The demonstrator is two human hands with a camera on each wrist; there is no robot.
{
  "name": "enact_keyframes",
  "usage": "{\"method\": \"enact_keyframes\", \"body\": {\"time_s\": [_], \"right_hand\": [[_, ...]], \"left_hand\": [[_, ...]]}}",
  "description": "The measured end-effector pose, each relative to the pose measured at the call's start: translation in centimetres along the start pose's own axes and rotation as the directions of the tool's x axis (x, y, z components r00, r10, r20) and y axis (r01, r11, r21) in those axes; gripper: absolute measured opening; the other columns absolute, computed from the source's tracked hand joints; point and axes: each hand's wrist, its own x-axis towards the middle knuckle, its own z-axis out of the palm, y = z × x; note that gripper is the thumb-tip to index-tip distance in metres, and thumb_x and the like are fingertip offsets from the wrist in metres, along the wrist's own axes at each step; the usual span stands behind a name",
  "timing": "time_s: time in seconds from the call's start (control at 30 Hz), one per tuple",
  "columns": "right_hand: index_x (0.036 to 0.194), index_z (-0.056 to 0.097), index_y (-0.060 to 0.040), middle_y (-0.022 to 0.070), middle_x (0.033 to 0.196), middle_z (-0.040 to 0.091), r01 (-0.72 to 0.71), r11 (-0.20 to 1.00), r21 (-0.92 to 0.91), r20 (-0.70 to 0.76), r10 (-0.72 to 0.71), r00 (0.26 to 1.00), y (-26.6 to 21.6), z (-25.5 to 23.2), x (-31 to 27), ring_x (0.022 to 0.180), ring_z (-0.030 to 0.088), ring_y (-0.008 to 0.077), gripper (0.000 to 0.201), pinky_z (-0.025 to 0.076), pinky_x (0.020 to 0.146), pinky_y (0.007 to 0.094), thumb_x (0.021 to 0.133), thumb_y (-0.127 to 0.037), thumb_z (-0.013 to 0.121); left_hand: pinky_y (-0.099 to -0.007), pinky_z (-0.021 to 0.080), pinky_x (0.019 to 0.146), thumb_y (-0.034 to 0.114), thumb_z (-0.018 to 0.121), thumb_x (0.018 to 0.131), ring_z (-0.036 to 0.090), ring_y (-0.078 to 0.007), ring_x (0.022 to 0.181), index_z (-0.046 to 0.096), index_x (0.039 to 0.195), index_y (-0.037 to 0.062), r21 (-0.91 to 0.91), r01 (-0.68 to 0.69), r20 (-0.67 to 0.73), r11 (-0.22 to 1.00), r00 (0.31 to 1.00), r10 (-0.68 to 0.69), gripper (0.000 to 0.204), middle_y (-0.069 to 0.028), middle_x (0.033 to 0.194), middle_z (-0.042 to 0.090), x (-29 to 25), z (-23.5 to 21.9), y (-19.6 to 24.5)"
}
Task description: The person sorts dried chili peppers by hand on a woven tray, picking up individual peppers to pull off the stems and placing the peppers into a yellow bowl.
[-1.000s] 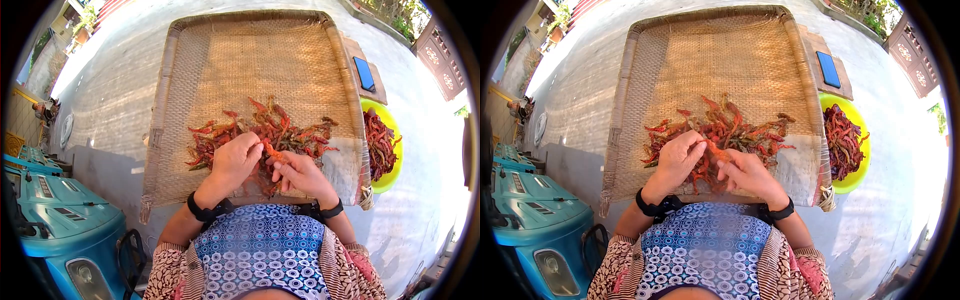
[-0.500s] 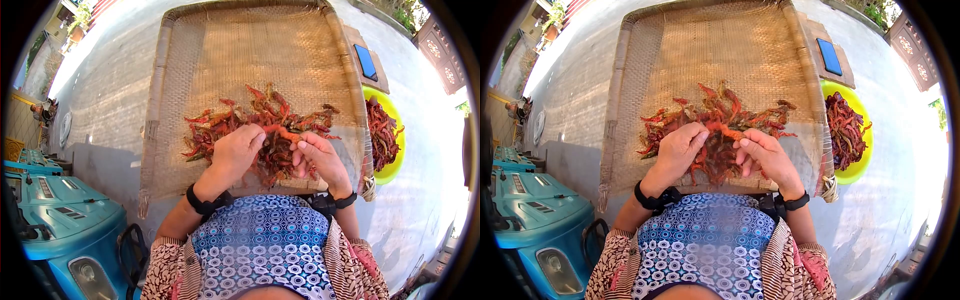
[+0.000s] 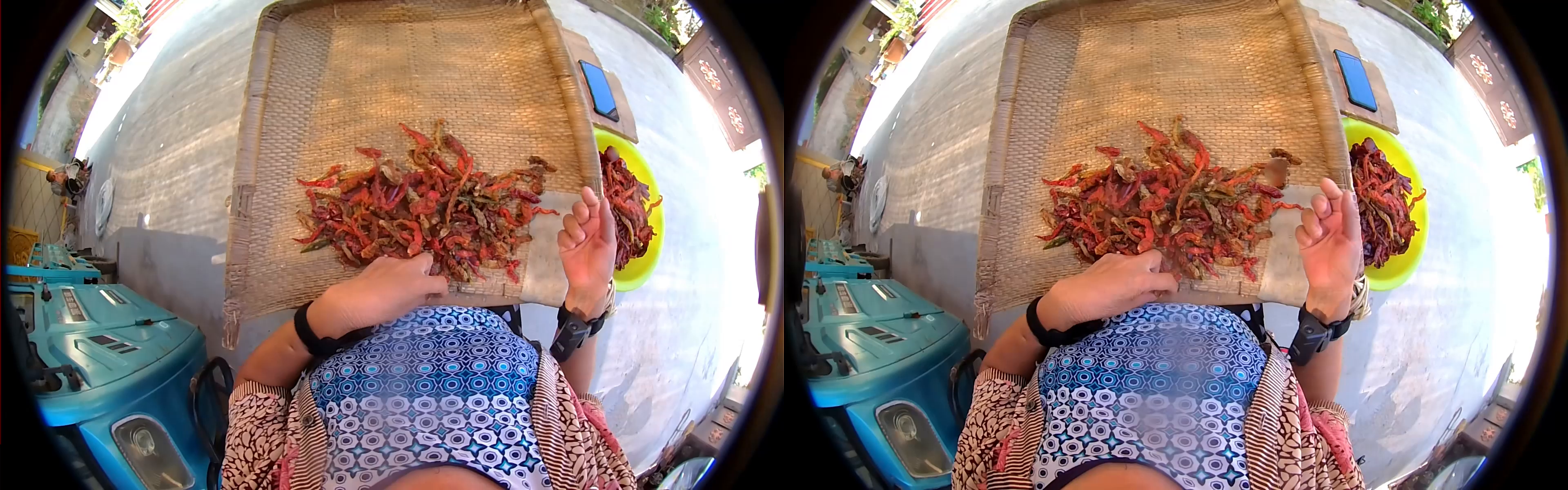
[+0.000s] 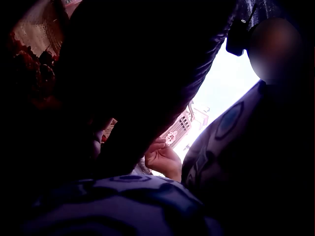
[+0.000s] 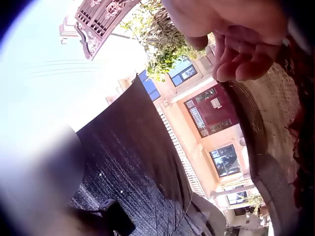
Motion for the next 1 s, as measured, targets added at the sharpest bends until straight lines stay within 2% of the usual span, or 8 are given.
{"method": "enact_keyframes", "body": {"time_s": [0.13, 0.23, 0.4, 0.5, 0.6, 0.7, 0.93, 1.0], "right_hand": [[0.111, 0.058, -0.0044, 0.0011, 0.083, 0.06, -0.062, 0.813, -0.579, 0.001, 0.077, 0.997, 1.1, 2.5, -0.7, 0.059, 0.052, 0.0081, 0.023, 0.043, 0.053, 0.0206, 0.102, -0.024, 0.049], [0.109, 0.059, -0.0049, 0.0014, 0.085, 0.061, -0.141, 0.449, -0.882, 0.011, 0.321, 0.947, 0.9, 3.4, -1.3, 0.058, 0.052, 0.0072, 0.021, 0.043, 0.054, 0.0198, 0.099, -0.022, 0.055], [0.099, 0.06, -0.0059, 0.0055, 0.07, 0.064, 0.014, 0.008, -1.0, 0.016, 0.365, 0.931, 1.5, 3.8, -2.4, 0.064, 0.061, 0.0172, 0.022, 0.045, 0.057, 0.0326, 0.085, -0.021, 0.069], [0.094, 0.058, -0.0071, 0.0079, 0.074, 0.066, 0.086, -0.306, -0.948, -0.033, 0.363, 0.931, 1.0, 5.6, -3.1, 0.069, 0.064, 0.0251, 0.023, 0.047, 0.061, 0.0381, 0.082, -0.022, 0.07], [0.093, 0.057, -0.0089, 0.0085, 0.075, 0.066, 0.119, -0.398, -0.909, -0.033, 0.354, 0.935, 2.0, 5.1, -3.2, 0.073, 0.065, 0.0294, 0.024, 0.046, 0.063, 0.0418, 0.081, -0.024, 0.071], [0.088, 0.059, -0.0084, 0.0067, 0.065, 0.061, 0.228, -0.413, -0.882, 0.128, 0.255, 0.958, 3.2, 3.8, -3.3, 0.063, 0.061, 0.025, 0.022, 0.043, 0.055, 0.0388, 0.076, -0.019, 0.073], [0.085, 0.058, -0.0088, 0.0097, 0.073, 0.065, 0.17, -0.371, -0.913, 0.06, 0.29, 0.955, 2.9, 4.8, -2.6, 0.072, 0.063, 0.0321, 0.012, 0.045, 0.062, 0.0437, 0.082, -0.019, 0.063], [0.084, 0.058, -0.0087, 0.01, 0.073, 0.065, 0.215, -0.358, -0.909, 0.119, 0.271, 0.955, 2.8, 4.9, -2.2, 0.072, 0.063, 0.0321, 0.011, 0.046, 0.062, 0.0429, 0.081, -0.018, 0.063]], "left_hand": [[-0.0403, 0.049, 0.061, 0.015, 0.06, 0.089, 0.061, -0.029, 0.075, 0.062, 0.1, 0.0172, 0.063, 0.054, -0.057, 0.997, 0.997, -0.05, 0.011, -0.0093, 0.089, 0.05, 0.4, 0.4, -0.3], [-0.0405, 0.05, 0.061, 0.014, 0.06, 0.089, 0.061, -0.029, 0.074, 0.061, 0.102, 0.0169, 0.163, 0.138, -0.198, 0.977, 0.975, -0.104, 0.014, -0.0088, 0.089, 0.05, 0.6, 0.8, -0.7], [-0.0402, 0.053, 0.063, 0.013, 0.063, 0.085, 0.061, -0.0282, 0.073, 0.062, 0.108, 0.0171, 0.188, 0.303, -0.432, 0.934, 0.88, -0.199, 0.023, -0.0081, 0.089, 0.051, 0.8, 0.4, -1.3], [-0.0405, 0.053, 0.063, 0.015, 0.065, 0.085, 0.062, -0.028, 0.075, 0.061, 0.109, 0.018, 0.059, 0.156, -0.385, 0.986, 0.915, -0.122, 0.025, -0.0077, 0.091, 0.053, 0.3, 0.2, -0.9], [-0.0403, 0.053, 0.062, 0.018, 0.067, 0.085, 0.062, -0.0287, 0.076, 0.061, 0.108, 0.0181, 0.079, 0.036, -0.085, 0.996, 0.996, -0.029, 0.024, -0.0078, 0.092, 0.054, 0.2, 0.3, -0.2], [-0.0405, 0.051, 0.06, 0.019, 0.067, 0.085, 0.062, -0.0298, 0.074, 0.06, 0.106, 0.0178, 0.075, -0.034, -0.074, 0.997, 0.996, 0.039, 0.022, -0.0083, 0.091, 0.054, 0.8, 1.5, -0.2], [-0.0408, 0.05, 0.059, 0.018, 0.064, 0.087, 0.061, -0.0286, 0.072, 0.058, 0.093, 0.0114, 0.049, -0.035, -0.215, 0.998, 0.976, 0.044, 0.01, -0.0074, 0.085, 0.054, 1.5, 2.0, -0.5], [-0.0401, 0.05, 0.059, 0.016, 0.062, 0.088, 0.062, -0.0282, 0.072, 0.057, 0.092, 0.0101, 0.107, 0.09, -0.257, 0.99, 0.965, -0.06, 0.009, -0.0069, 0.087, 0.055, 1.4, 1.8, -0.5]]}}
